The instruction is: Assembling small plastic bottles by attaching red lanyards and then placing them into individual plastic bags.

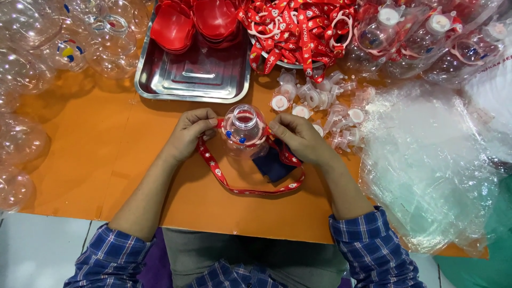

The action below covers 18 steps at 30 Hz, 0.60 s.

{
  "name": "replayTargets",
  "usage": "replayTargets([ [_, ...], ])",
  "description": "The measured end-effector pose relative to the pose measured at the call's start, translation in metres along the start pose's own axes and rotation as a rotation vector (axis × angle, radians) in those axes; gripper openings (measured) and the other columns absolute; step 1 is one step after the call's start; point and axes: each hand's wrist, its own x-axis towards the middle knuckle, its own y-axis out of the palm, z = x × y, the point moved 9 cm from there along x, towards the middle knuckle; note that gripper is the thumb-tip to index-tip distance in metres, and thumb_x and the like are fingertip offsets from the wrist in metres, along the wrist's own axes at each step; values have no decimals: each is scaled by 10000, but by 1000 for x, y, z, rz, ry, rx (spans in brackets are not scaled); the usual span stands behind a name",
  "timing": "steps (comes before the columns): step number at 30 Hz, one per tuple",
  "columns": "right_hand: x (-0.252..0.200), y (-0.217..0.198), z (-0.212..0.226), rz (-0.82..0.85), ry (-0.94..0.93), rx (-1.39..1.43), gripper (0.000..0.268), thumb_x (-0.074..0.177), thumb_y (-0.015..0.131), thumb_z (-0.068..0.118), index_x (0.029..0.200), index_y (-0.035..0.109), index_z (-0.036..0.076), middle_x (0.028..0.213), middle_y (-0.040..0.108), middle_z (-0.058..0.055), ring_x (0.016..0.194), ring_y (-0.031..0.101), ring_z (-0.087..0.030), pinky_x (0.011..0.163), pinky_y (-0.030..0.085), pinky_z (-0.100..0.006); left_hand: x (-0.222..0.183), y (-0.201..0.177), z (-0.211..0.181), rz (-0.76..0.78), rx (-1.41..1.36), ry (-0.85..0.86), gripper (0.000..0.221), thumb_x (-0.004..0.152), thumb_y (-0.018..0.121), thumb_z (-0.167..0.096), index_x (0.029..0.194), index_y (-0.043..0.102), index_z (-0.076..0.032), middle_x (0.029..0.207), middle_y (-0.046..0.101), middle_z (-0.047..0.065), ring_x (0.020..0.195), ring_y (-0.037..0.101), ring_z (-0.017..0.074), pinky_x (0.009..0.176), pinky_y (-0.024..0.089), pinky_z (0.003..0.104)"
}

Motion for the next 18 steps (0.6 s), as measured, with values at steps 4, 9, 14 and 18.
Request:
replayTargets([
  [4, 2, -3, -25, -6, 74, 30, 328, 1046, 610, 339, 988, 629, 17, 723, 636, -112, 693, 666, -214, 674, 547, -334, 0, 1, -1, -10, -14, -1, 148, 932, 598, -55, 799, 612, 8, 609, 317, -41, 581, 337, 61, 520, 336, 186],
  [9, -1, 5, 5, 115, 192, 44, 377, 813, 888, 222, 949, 615, 0, 610, 590, 3, 533, 500, -62, 504, 394, -159, 3, -6, 7, -54, -19, -14, 148, 919, 600, -72, 782, 607, -18, 584, 304, -47, 546, 307, 51, 490, 293, 182],
  [14, -4, -17, -35, -7, 252, 171, 326, 951, 757, 240, 728, 593, 67, 500, 453, 31, 444, 405, -43, 403, 317, -159, 2, -15, 4, -92, 29, 32, 175, 932, 594, -71, 762, 597, -28, 541, 273, -45, 485, 272, 48, 461, 253, 185],
  [18, -4, -28, -33, -67, 211, 246, 500, 1078, 609, 301, 620, 544, 110, 472, 323, 66, 380, 316, -20, 361, 259, -145, -1, -21, -1, -120, 89, 69, 177, 924, 597, -43, 746, 594, -33, 489, 290, -21, 424, 286, 71, 421, 260, 209],
])
